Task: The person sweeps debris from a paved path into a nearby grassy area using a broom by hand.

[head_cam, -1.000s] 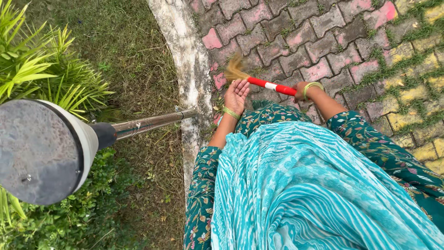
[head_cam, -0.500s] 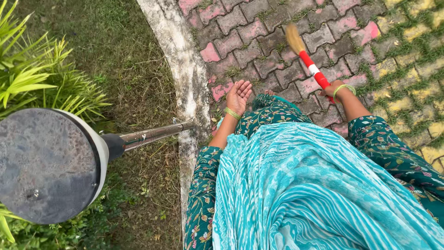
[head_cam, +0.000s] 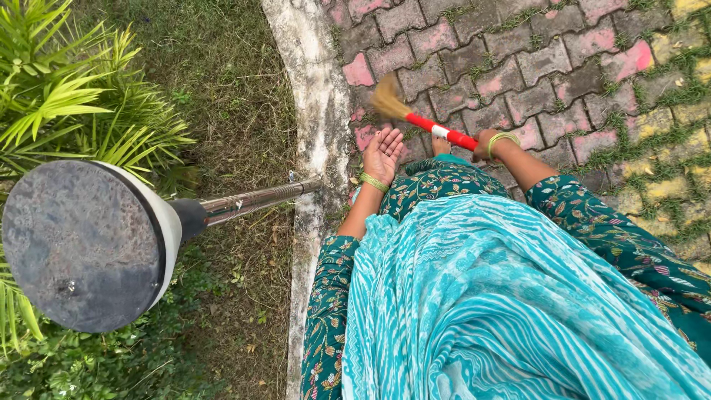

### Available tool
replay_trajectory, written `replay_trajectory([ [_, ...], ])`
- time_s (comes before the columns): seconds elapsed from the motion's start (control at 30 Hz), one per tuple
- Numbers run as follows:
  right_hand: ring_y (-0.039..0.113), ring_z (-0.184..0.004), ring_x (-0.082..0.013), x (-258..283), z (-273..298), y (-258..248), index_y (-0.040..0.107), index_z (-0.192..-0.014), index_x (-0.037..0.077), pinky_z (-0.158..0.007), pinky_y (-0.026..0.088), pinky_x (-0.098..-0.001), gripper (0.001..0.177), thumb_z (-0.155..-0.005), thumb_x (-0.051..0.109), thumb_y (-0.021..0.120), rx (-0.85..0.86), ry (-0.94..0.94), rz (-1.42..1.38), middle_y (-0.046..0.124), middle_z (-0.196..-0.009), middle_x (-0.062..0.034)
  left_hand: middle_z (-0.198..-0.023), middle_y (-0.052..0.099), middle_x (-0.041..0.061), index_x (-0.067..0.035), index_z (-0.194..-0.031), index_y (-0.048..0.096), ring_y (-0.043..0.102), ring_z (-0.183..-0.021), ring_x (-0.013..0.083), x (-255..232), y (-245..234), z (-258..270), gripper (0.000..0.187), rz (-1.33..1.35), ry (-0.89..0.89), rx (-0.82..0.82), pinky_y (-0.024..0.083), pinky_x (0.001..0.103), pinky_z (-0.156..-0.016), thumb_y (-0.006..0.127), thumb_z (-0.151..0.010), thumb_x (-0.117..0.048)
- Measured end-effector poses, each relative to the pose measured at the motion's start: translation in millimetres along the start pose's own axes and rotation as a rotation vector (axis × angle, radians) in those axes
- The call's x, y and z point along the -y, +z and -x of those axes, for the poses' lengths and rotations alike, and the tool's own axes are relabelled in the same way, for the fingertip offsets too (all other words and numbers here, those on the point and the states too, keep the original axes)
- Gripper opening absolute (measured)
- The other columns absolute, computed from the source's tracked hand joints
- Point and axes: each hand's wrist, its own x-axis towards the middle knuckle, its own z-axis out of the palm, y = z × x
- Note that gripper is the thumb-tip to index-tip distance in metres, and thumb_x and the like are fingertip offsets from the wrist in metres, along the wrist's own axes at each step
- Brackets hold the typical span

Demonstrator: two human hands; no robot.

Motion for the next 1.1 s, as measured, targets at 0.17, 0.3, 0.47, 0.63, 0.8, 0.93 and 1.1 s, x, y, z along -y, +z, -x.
replay_trajectory([
  [0.17, 0.070, -0.062, -0.0232, -43.3, 11.7, -21.3, 0.065, -0.134, 0.026, -0.062, 0.058, -0.0400, 0.076, -0.062, 0.024, 0.091, -0.100, -0.119, -0.064, 0.076, -0.083, -0.0104, -0.129, 0.067, 0.019, 0.002, -0.134, 0.055, 0.065, -0.121, 0.0310, 6.0, 20.9, -19.1, 0.048, -0.015, -0.010, -0.009, 0.052, 0.043, -0.105, 0.059, -0.101, -0.033],
  [0.3, 0.069, -0.061, -0.0237, -79.2, 21.8, -41.4, 0.068, -0.128, 0.020, -0.060, 0.056, -0.0400, 0.062, -0.070, 0.020, 0.089, -0.133, -0.013, -0.181, 0.076, -0.082, -0.0125, -0.129, 0.067, 0.019, 0.002, -0.135, 0.053, 0.064, -0.121, 0.0317, 8.9, 35.3, -39.2, 0.049, -0.026, -0.031, -0.011, 0.052, 0.043, -0.105, 0.059, -0.101, -0.033],
  [0.47, 0.067, -0.061, -0.0253, -110.5, 15.0, -78.8, 0.072, -0.112, 0.003, -0.052, 0.054, -0.0400, 0.035, -0.080, 0.010, 0.082, -0.172, 0.202, -0.611, 0.072, -0.081, -0.0166, -0.131, 0.066, 0.019, 0.003, -0.135, 0.054, 0.064, -0.122, 0.0319, 7.3, 51.3, -58.2, 0.048, -0.016, -0.016, -0.020, 0.052, 0.044, -0.106, 0.058, -0.103, -0.032],
  [0.63, 0.071, -0.067, -0.0269, -121.5, -12.7, -126.8, 0.069, -0.104, -0.007, -0.054, 0.058, -0.0419, 0.029, -0.080, 0.006, 0.078, -0.176, 0.265, -0.802, 0.073, -0.082, -0.0148, -0.131, 0.066, 0.020, 0.003, -0.135, 0.055, 0.064, -0.122, 0.0319, 1.9, 63.7, -70.1, 0.048, -0.023, 0.030, -0.027, 0.052, 0.045, -0.105, 0.057, -0.103, -0.032],
  [0.8, 0.075, -0.073, -0.0273, -98.8, -52.5, -132.6, 0.077, -0.103, -0.005, -0.067, 0.061, -0.0426, 0.042, -0.073, 0.024, 0.084, -0.150, 0.247, -0.169, 0.078, -0.088, -0.0183, -0.133, 0.065, 0.020, 0.003, -0.136, 0.054, 0.064, -0.123, 0.0318, -1.8, 75.7, -84.4, 0.049, -0.023, 0.071, -0.028, 0.052, 0.044, -0.107, 0.057, -0.104, -0.034],
  [0.93, 0.076, -0.079, -0.0322, -69.6, -81.4, -118.8, 0.077, -0.108, 0.003, -0.073, 0.061, -0.0445, 0.040, -0.073, 0.024, 0.078, -0.135, 0.022, 0.016, 0.078, -0.095, -0.0212, -0.133, 0.065, 0.021, 0.003, -0.137, 0.053, 0.064, -0.123, 0.0320, 4.8, 87.4, -98.1, 0.051, -0.016, 0.075, -0.059, 0.051, 0.045, -0.106, 0.057, -0.103, -0.035],
  [1.1, 0.074, -0.081, -0.0322, -65.0, -106.0, -137.5, 0.077, -0.112, 0.011, -0.074, 0.058, -0.0438, 0.045, -0.071, 0.028, 0.082, -0.047, -0.180, 0.144, 0.078, -0.098, -0.0184, -0.135, 0.064, 0.022, 0.004, -0.137, 0.053, 0.064, -0.124, 0.0332, 13.9, 109.3, -118.6, 0.051, -0.050, 0.082, -0.063, 0.051, 0.045, -0.108, 0.057, -0.103, -0.033],
])
